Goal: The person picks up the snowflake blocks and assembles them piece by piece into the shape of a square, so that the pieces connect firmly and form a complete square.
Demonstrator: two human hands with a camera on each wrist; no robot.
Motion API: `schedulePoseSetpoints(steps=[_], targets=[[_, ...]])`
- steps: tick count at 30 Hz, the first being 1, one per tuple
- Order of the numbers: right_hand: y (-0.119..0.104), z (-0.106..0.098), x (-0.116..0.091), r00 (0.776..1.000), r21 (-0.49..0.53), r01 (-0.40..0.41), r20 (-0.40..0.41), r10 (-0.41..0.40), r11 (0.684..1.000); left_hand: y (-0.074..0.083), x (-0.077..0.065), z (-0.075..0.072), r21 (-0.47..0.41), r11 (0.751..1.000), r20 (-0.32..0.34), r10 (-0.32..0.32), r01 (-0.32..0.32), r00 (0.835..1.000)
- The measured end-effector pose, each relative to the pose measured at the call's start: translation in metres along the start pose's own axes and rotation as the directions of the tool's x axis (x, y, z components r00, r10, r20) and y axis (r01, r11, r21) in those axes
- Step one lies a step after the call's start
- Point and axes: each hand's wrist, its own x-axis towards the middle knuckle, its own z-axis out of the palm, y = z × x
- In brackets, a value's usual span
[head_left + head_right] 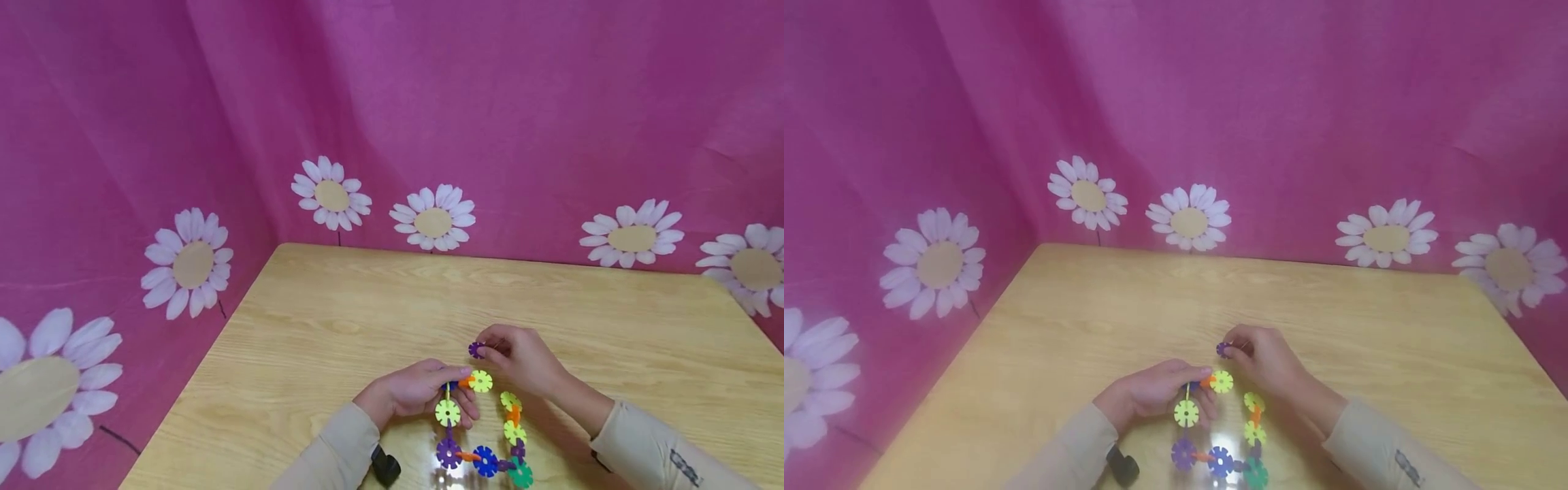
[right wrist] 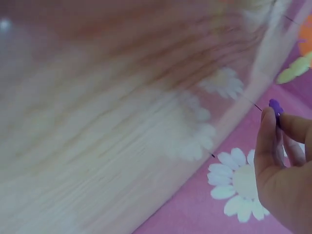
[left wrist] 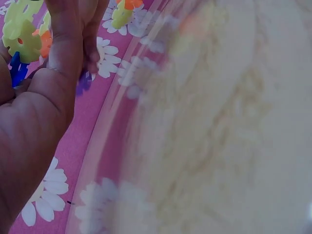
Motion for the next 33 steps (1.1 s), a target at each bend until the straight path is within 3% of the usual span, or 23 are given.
schedulePoseSetpoints(steps=[8, 13, 19, 33], targets=[[-0.013, -0.027, -0.032, 0.997, 0.184, -0.073, 0.012, 0.072, 0.980, -0.001, 0.002, -0.002, -0.027, 1.000, -0.011, 0.006, -0.006, 1.000], [-0.014, -0.033, -0.050, 0.995, 0.273, -0.103, 0.034, 0.097, 0.956, -0.003, 0.002, -0.002, -0.042, 0.999, -0.024, 0.020, -0.021, 1.000], [-0.014, -0.030, -0.063, 0.996, 0.310, -0.091, 0.049, 0.080, 0.947, -0.001, 0.001, -0.001, -0.051, 0.999, -0.009, 0.016, -0.017, 1.000], [-0.020, -0.028, -0.069, 0.998, 0.354, -0.067, 0.015, 0.066, 0.933, 0.001, 0.000, -0.001, -0.041, 0.999, 0.005, -0.002, 0.003, 1.000]])
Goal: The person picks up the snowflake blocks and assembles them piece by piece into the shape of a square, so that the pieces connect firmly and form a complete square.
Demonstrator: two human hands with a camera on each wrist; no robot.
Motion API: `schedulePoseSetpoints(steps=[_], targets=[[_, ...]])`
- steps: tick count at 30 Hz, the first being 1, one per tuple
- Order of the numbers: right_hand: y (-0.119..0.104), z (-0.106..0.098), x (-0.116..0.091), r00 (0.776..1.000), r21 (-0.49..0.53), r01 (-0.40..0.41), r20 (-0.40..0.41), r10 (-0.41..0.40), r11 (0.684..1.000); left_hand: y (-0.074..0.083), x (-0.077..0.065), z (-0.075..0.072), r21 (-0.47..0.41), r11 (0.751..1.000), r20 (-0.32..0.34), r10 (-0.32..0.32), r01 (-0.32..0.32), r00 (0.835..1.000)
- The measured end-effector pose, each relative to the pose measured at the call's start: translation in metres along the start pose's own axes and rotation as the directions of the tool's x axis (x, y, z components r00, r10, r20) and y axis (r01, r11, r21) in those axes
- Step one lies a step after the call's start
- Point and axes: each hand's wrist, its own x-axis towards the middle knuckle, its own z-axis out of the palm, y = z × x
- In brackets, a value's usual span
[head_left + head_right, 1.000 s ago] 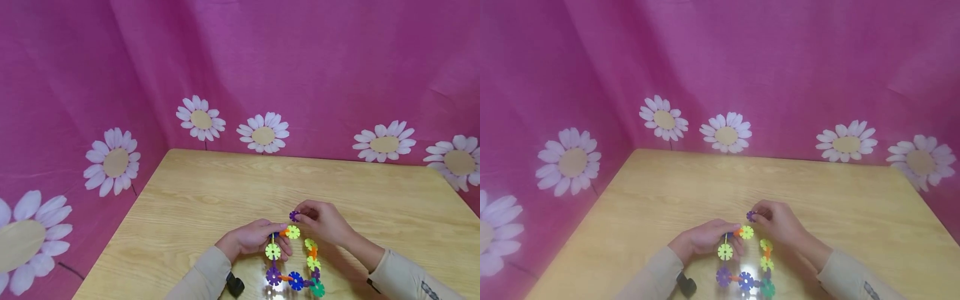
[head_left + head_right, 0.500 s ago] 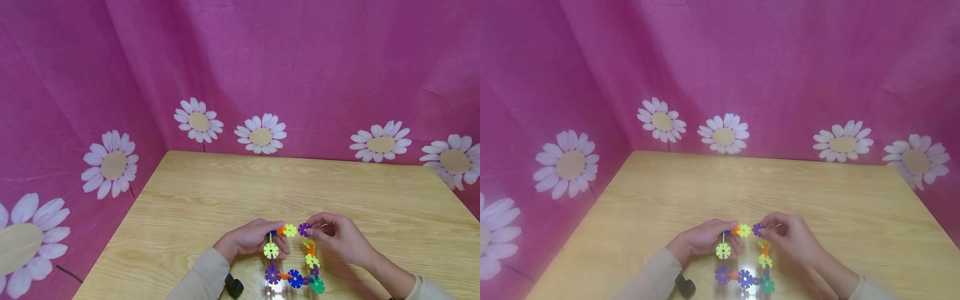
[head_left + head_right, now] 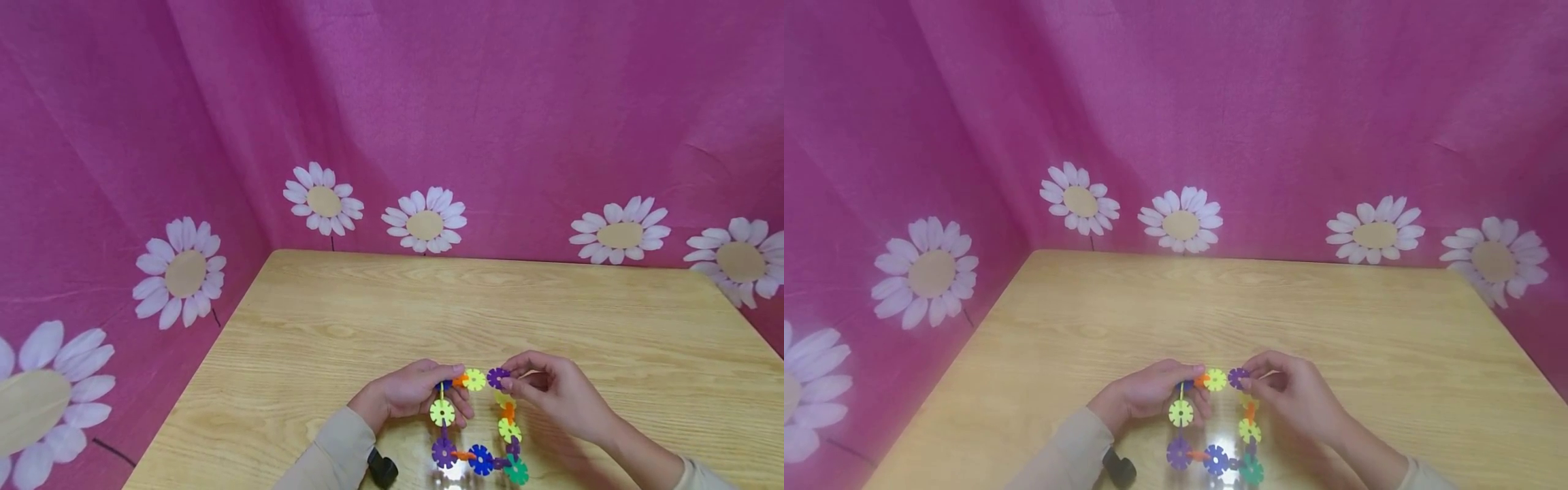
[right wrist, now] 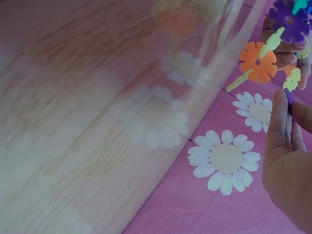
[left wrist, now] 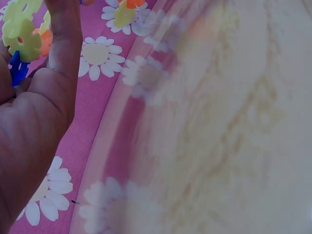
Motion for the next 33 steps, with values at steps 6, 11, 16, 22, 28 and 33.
schedulePoseSetpoints(steps=[6, 11, 16, 22, 28, 33], targets=[[0.0004, 0.0030, -0.0014, 1.000, 0.001, 0.011, -0.014, -0.011, 1.000, 0.0006, 0.0007, -0.0004, -0.003, 1.000, 0.007, 0.001, -0.001, 1.000], [-0.0005, 0.0044, -0.0011, 1.000, -0.008, 0.020, -0.021, -0.020, 1.000, 0.0015, 0.0004, 0.0006, -0.006, 1.000, 0.007, 0.004, -0.003, 1.000], [-0.0025, 0.0059, -0.0017, 0.999, -0.028, 0.026, -0.030, -0.027, 0.999, 0.0019, -0.0011, 0.0016, -0.021, 1.000, 0.021, -0.003, 0.003, 1.000], [-0.0038, 0.0065, -0.0023, 0.999, -0.039, -0.003, -0.049, 0.001, 0.999, 0.0030, -0.0010, 0.0024, -0.027, 1.000, 0.044, 0.011, -0.010, 0.999], [-0.0023, 0.0069, -0.0052, 0.997, -0.048, 0.034, -0.073, -0.038, 0.998, 0.0013, 0.0004, 0.0032, -0.015, 1.000, 0.049, 0.011, -0.010, 0.999], [-0.0025, 0.0076, -0.0057, 0.993, -0.070, 0.080, -0.075, -0.086, 0.994, -0.0001, 0.0010, 0.0037, -0.009, 1.000, 0.056, 0.020, -0.020, 0.998]])
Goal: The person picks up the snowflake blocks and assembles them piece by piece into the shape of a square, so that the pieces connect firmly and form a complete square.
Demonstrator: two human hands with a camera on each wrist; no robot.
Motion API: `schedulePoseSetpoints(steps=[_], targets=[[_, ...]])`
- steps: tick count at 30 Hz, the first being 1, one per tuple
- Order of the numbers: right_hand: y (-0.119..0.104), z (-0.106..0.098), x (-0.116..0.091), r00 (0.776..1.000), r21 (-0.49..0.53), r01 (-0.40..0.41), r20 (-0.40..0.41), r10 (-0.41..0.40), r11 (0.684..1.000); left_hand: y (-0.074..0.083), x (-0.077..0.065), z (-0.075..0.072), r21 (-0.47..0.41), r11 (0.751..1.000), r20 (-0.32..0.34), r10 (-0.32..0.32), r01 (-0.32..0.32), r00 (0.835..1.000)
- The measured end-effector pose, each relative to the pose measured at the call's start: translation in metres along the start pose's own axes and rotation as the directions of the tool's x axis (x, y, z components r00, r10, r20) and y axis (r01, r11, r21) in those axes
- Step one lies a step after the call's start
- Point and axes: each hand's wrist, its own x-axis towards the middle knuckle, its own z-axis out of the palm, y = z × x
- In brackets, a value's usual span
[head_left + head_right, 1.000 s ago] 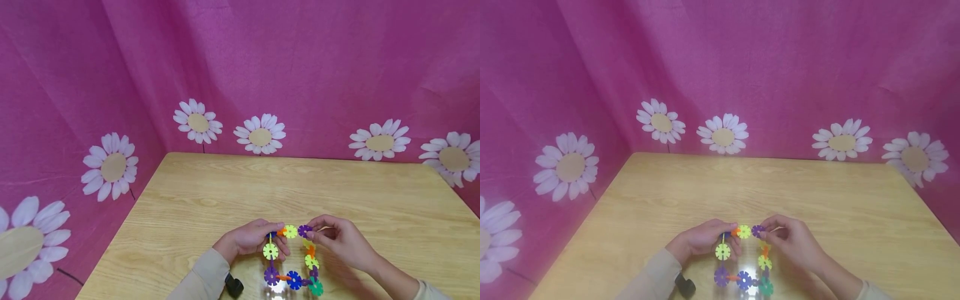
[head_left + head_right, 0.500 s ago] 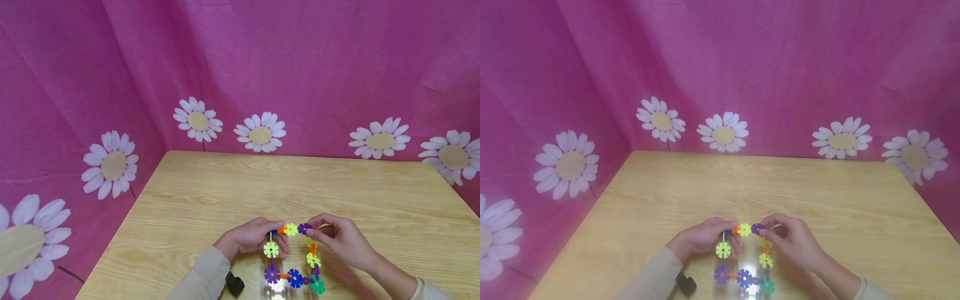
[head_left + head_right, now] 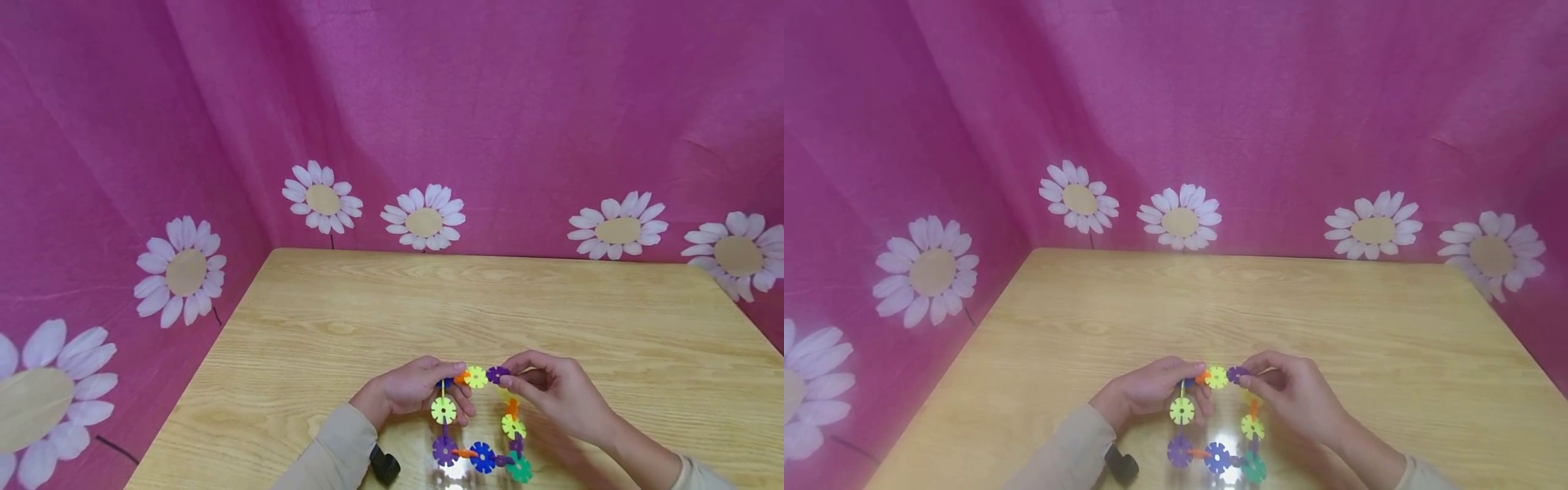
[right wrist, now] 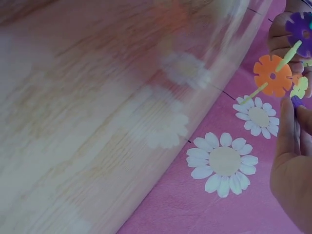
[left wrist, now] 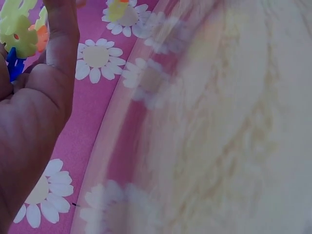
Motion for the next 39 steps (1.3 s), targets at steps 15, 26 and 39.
schedulePoseSetpoints(steps=[15, 26, 39], targets=[[0.007, 0.006, -0.002, 0.994, 0.003, 0.102, -0.033, -0.102, 0.995, -0.001, 0.004, 0.006, 0.066, 0.997, -0.022, 0.028, -0.027, 0.999], [0.000, 0.007, 0.002, 0.993, -0.056, 0.050, -0.103, -0.056, 0.997, 0.001, 0.006, 0.008, -0.025, 0.997, -0.046, 0.067, -0.068, 0.997], [0.006, -0.013, 0.002, 0.983, -0.181, -0.135, -0.145, 0.110, 0.974, 0.001, 0.003, 0.007, -0.045, 0.997, -0.057, 0.064, -0.067, 0.996]])
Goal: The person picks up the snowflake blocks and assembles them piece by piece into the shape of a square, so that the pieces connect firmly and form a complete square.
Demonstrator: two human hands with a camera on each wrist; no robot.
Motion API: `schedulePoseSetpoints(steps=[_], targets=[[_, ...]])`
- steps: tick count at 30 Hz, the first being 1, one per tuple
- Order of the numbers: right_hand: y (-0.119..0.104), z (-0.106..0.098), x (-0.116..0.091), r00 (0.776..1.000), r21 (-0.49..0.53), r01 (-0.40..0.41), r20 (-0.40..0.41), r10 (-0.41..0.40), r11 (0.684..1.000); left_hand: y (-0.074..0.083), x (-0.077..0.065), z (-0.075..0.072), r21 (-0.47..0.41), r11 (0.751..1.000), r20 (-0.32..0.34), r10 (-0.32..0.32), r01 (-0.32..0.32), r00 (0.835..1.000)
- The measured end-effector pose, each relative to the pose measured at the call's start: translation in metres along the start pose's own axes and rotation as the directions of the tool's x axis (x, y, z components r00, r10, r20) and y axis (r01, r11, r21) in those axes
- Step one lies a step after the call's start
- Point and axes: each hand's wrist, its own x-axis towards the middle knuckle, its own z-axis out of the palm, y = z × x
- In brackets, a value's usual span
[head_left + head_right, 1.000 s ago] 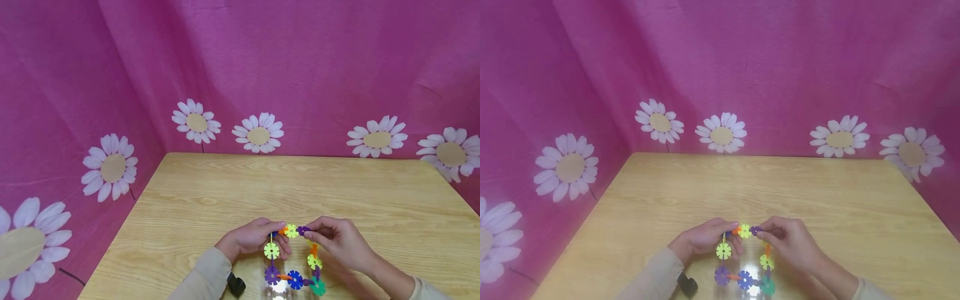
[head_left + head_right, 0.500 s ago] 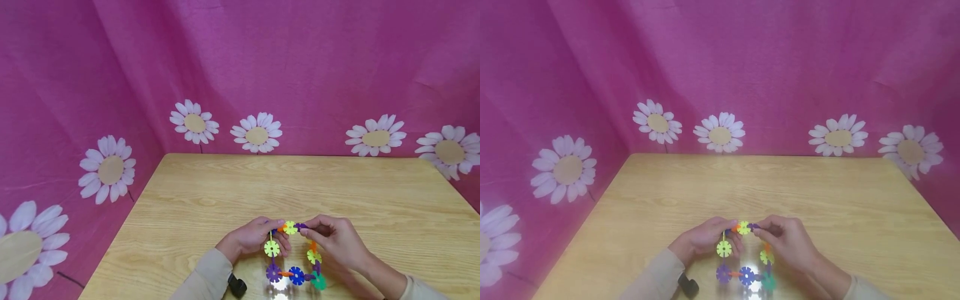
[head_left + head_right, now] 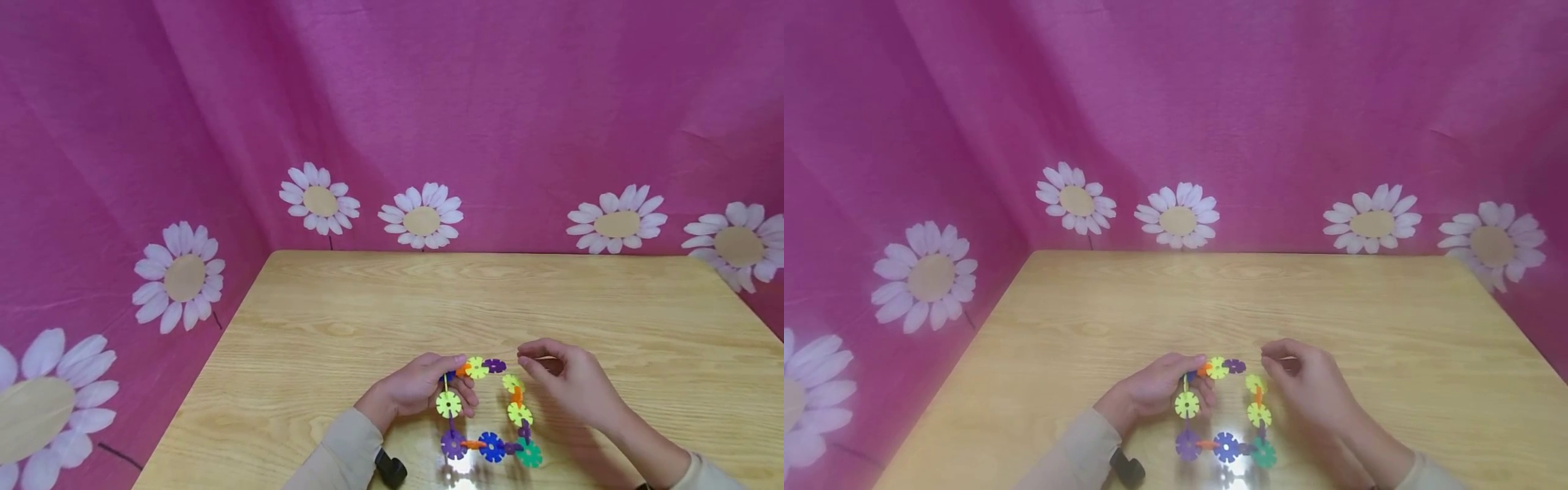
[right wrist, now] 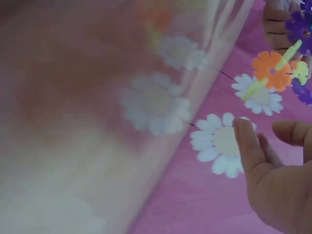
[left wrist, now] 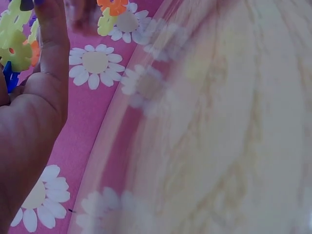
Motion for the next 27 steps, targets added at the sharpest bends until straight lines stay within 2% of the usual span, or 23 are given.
schedulePoseSetpoints(steps=[3, 6, 10, 13, 16, 23, 27], targets=[[0.009, -0.001, 0.002, 0.982, 0.012, -0.161, 0.100, 0.159, 0.987, 0.000, 0.000, 0.002, -0.002, 1.000, 0.000, 0.003, -0.003, 1.000], [0.015, -0.002, 0.002, 0.929, 0.096, -0.300, 0.256, 0.268, 0.949, 0.000, 0.001, 0.003, -0.007, 1.000, 0.000, 0.004, -0.004, 1.000], [0.021, -0.005, 0.002, 0.848, 0.209, -0.418, 0.439, 0.297, 0.884, -0.001, 0.002, 0.003, -0.005, 1.000, -0.006, 0.006, -0.006, 1.000], [0.024, -0.008, 0.002, 0.818, 0.259, -0.445, 0.508, 0.271, 0.857, -0.001, 0.002, 0.001, 0.002, 1.000, -0.018, 0.006, -0.006, 1.000], [0.024, -0.011, 0.000, 0.821, 0.301, -0.446, 0.513, 0.251, 0.843, -0.002, 0.002, 0.000, 0.011, 1.000, -0.034, 0.004, -0.004, 0.999], [0.024, -0.014, 0.000, 0.847, 0.404, -0.442, 0.482, 0.224, 0.801, -0.004, 0.003, -0.002, -0.010, 1.000, -0.083, -0.015, 0.014, 0.996], [0.024, -0.013, -0.001, 0.850, 0.439, -0.439, 0.485, 0.204, 0.784, -0.004, 0.004, -0.002, -0.005, 1.000, -0.093, -0.028, 0.028, 0.995]])
